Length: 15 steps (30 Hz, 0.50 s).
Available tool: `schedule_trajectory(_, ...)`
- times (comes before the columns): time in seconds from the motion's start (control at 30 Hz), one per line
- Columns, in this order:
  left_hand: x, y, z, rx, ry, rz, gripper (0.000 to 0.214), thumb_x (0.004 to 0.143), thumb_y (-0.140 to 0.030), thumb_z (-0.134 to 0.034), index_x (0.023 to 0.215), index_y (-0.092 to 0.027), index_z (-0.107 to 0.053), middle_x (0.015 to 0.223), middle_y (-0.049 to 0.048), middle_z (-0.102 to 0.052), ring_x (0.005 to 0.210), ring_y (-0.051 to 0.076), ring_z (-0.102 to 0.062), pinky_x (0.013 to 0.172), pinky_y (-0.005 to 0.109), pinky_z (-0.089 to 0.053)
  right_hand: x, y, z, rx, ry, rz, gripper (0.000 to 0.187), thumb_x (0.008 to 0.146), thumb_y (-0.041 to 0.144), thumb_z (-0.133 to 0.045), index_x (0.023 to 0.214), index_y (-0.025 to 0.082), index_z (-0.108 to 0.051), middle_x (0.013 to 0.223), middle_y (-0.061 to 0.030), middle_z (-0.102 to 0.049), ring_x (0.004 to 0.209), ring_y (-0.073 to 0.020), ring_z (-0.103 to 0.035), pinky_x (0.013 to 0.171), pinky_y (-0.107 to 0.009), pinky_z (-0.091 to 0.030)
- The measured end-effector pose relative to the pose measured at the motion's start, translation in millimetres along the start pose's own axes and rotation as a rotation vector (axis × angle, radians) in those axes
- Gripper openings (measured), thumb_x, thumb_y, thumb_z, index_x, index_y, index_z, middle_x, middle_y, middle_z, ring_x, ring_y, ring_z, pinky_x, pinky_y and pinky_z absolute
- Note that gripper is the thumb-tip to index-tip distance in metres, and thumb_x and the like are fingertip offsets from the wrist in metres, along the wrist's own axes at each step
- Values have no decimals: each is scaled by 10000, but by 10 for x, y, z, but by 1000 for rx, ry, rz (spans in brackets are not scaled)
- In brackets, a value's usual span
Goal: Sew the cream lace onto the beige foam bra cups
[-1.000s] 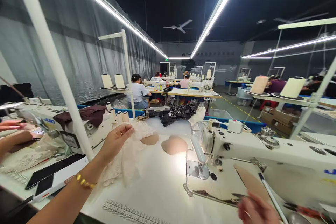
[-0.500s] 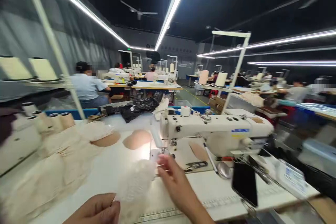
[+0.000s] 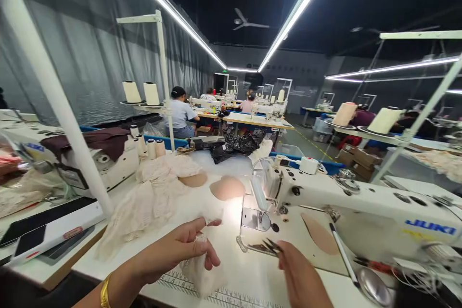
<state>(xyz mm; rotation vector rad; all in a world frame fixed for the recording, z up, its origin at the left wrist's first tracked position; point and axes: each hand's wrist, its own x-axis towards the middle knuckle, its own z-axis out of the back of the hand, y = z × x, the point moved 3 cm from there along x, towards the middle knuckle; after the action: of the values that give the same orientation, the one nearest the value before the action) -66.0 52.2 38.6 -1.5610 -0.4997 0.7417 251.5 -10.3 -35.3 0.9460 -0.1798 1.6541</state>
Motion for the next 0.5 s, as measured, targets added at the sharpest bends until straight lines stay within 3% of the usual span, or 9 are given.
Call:
schedule_trajectory(0.07,68,-7,-49,-19,38,4,659,931,-433,-718,1475,-132,-501,1010,107,-825,979,247,-712,983,389,-435,146,506,-109,16,73,155,324,1136,467,-395,1171,266,-647,948,-61,-778,808,-225,-748,703,-284,-586)
schedule_trajectory(0.1,99,-12,-75,-40,51,6,651,916,-439,-732,1447,-134,-512,996,109,-824,924,238,-710,912,369,-453,221,701,-156,-6,94,226,284,1138,428,-418,1091,260,-642,861,-38,-749,743,-215,-722,667,-282,-553)
schedule_trajectory(0.13,127,-14,-104,-64,63,12,648,899,-448,-749,1419,-137,-520,982,111,-822,875,229,-704,845,346,-460,294,850,-177,-54,40,268,309,1143,377,-397,998,250,-639,776,-26,-708,667,-208,-680,617,-288,-503)
schedule_trajectory(0.23,205,2,-202,-102,81,25,627,853,-448,-783,1345,-146,-538,929,98,-811,794,205,-692,757,303,-458,449,1110,-298,-212,65,334,343,1109,281,-453,809,235,-614,679,-20,-639,572,-189,-606,572,-298,-402)
schedule_trajectory(0.37,239,24,-215,-11,140,80,583,830,-418,-736,1312,-143,-560,797,44,-774,637,163,-616,649,267,-439,479,1173,-430,-258,107,331,331,1096,256,-463,811,241,-631,659,-17,-636,543,-190,-583,555,-317,-323)
schedule_trajectory(0.43,171,-55,-52,175,137,98,548,869,-438,-668,1330,-149,-605,677,-9,-707,562,148,-537,586,254,-397,406,1032,-409,-235,114,274,353,1120,260,-406,841,246,-623,658,-13,-639,547,-192,-591,553,-318,-315)
schedule_trajectory(0.5,54,-241,267,435,-35,26,503,939,-505,-576,1302,-173,-678,656,-11,-667,600,173,-559,597,267,-407,266,729,-306,-215,127,193,348,1137,276,-377,888,245,-617,690,-15,-663,585,-196,-632,567,-309,-352)
